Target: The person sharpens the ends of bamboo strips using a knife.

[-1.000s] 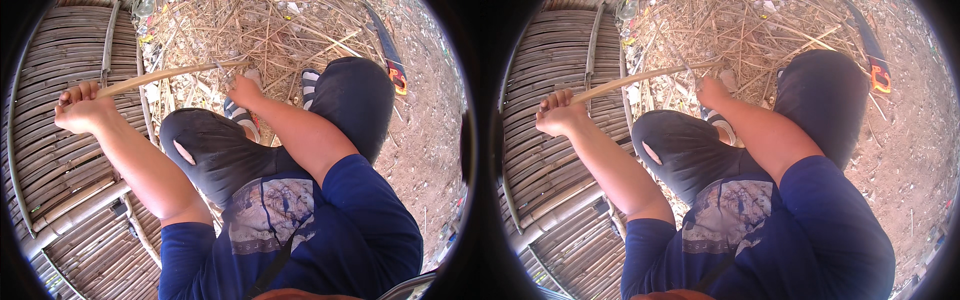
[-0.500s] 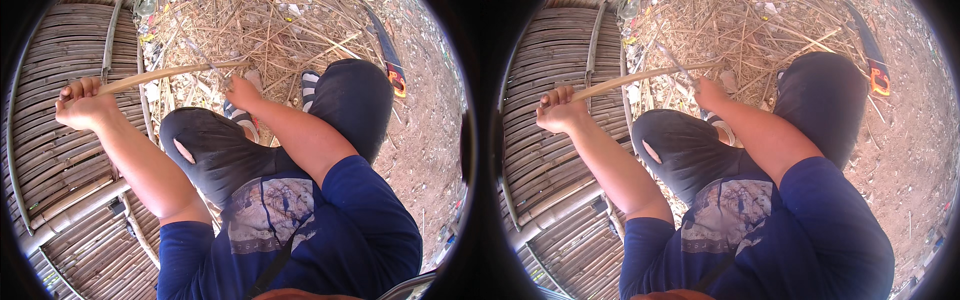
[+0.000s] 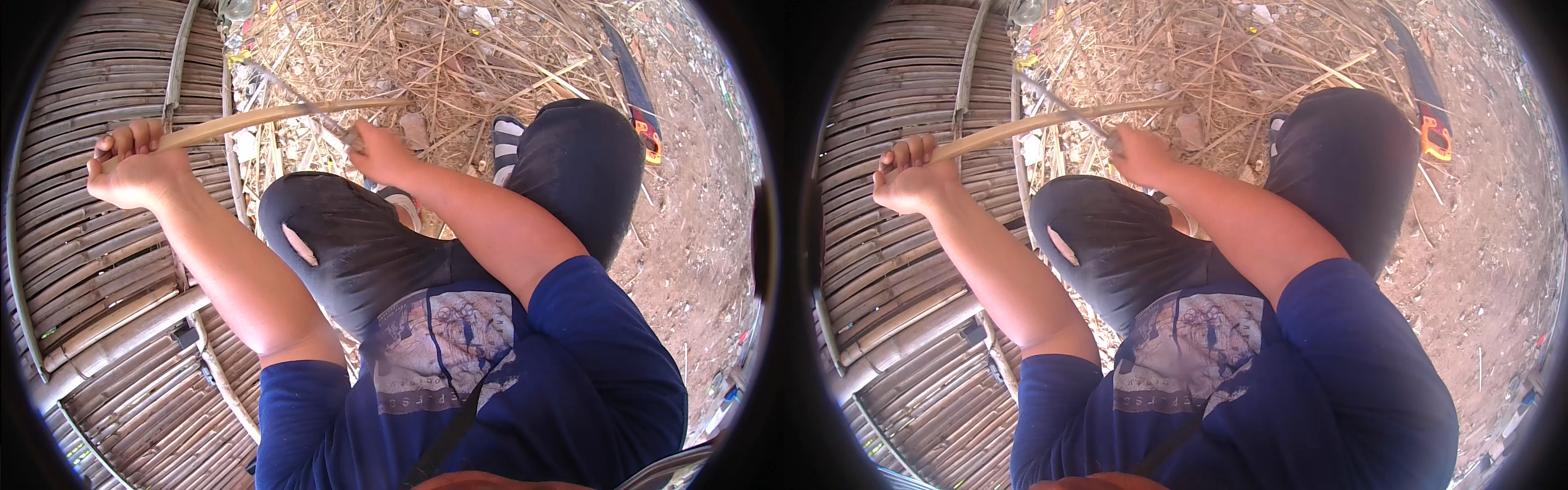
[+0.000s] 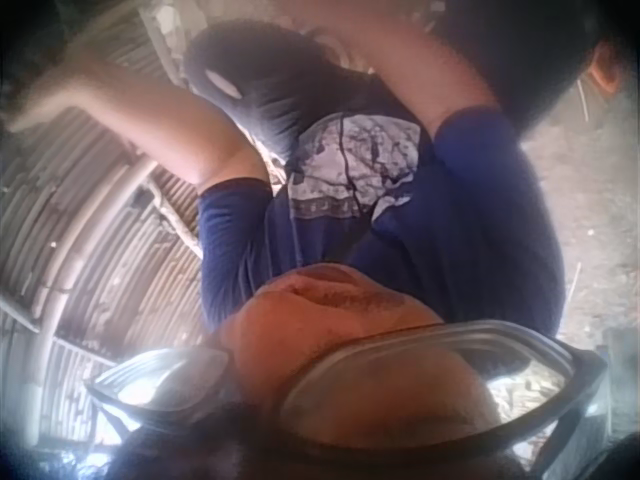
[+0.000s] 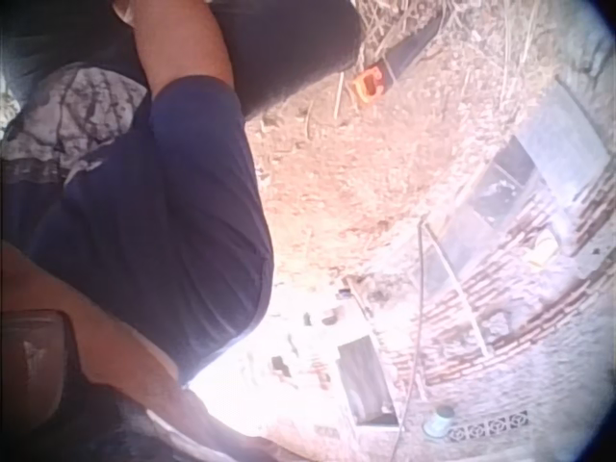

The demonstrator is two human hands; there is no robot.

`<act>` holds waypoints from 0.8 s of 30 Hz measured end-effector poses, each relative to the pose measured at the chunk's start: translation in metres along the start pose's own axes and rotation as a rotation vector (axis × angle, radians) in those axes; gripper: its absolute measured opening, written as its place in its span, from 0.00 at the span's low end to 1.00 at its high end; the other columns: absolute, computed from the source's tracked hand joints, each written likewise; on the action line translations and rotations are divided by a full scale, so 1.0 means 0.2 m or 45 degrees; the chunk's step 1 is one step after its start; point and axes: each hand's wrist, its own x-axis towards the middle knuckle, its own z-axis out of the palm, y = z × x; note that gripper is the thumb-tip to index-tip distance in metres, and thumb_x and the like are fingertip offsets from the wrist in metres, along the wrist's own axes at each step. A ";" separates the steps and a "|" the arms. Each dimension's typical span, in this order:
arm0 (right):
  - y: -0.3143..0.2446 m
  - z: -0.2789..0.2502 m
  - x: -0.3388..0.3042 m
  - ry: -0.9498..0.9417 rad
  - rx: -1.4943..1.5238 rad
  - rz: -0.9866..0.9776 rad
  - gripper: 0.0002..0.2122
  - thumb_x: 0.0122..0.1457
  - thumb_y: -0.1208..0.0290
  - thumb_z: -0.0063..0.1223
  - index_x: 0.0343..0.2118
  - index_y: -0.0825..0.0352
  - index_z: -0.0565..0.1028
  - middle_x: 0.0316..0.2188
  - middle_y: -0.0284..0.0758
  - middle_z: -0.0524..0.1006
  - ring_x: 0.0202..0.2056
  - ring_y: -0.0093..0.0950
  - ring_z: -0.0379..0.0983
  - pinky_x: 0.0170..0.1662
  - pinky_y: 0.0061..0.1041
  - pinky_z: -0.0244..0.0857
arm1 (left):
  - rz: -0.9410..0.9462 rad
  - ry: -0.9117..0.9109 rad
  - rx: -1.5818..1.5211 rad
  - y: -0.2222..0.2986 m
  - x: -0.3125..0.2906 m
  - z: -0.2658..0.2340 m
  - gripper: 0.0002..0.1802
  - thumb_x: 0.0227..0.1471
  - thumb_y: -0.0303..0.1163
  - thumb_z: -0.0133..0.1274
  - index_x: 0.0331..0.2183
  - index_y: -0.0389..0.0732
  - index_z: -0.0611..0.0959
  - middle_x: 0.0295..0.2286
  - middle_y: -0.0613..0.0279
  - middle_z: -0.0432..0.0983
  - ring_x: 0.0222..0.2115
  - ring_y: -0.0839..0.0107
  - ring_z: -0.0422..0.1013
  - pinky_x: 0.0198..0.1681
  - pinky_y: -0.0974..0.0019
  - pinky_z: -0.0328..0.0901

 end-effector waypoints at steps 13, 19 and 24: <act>-0.15 -0.07 0.01 -0.082 -0.030 -0.094 0.16 0.54 0.67 0.58 0.45 0.66 0.73 0.31 0.50 0.80 0.36 0.51 0.79 0.40 0.47 0.71 | 0.003 -0.046 -0.029 -0.01 0.03 -0.06 0.14 0.56 0.41 0.34 0.24 0.47 0.67 0.14 0.71 0.50 0.14 0.75 0.43 0.19 0.68 0.43; 0.11 -0.03 0.03 0.060 -0.110 0.184 0.18 0.54 0.66 0.59 0.45 0.69 0.73 0.33 0.51 0.81 0.36 0.50 0.79 0.41 0.43 0.71 | 0.013 -0.031 0.005 -0.01 0.00 0.00 0.13 0.56 0.41 0.34 0.24 0.46 0.67 0.14 0.71 0.50 0.14 0.75 0.43 0.19 0.68 0.43; 0.15 -0.01 0.06 0.111 -0.144 0.323 0.19 0.52 0.65 0.60 0.45 0.70 0.75 0.35 0.50 0.81 0.39 0.48 0.79 0.43 0.41 0.71 | 0.024 -0.014 0.016 0.00 -0.01 -0.03 0.14 0.56 0.41 0.33 0.23 0.46 0.67 0.14 0.71 0.50 0.14 0.74 0.43 0.19 0.68 0.43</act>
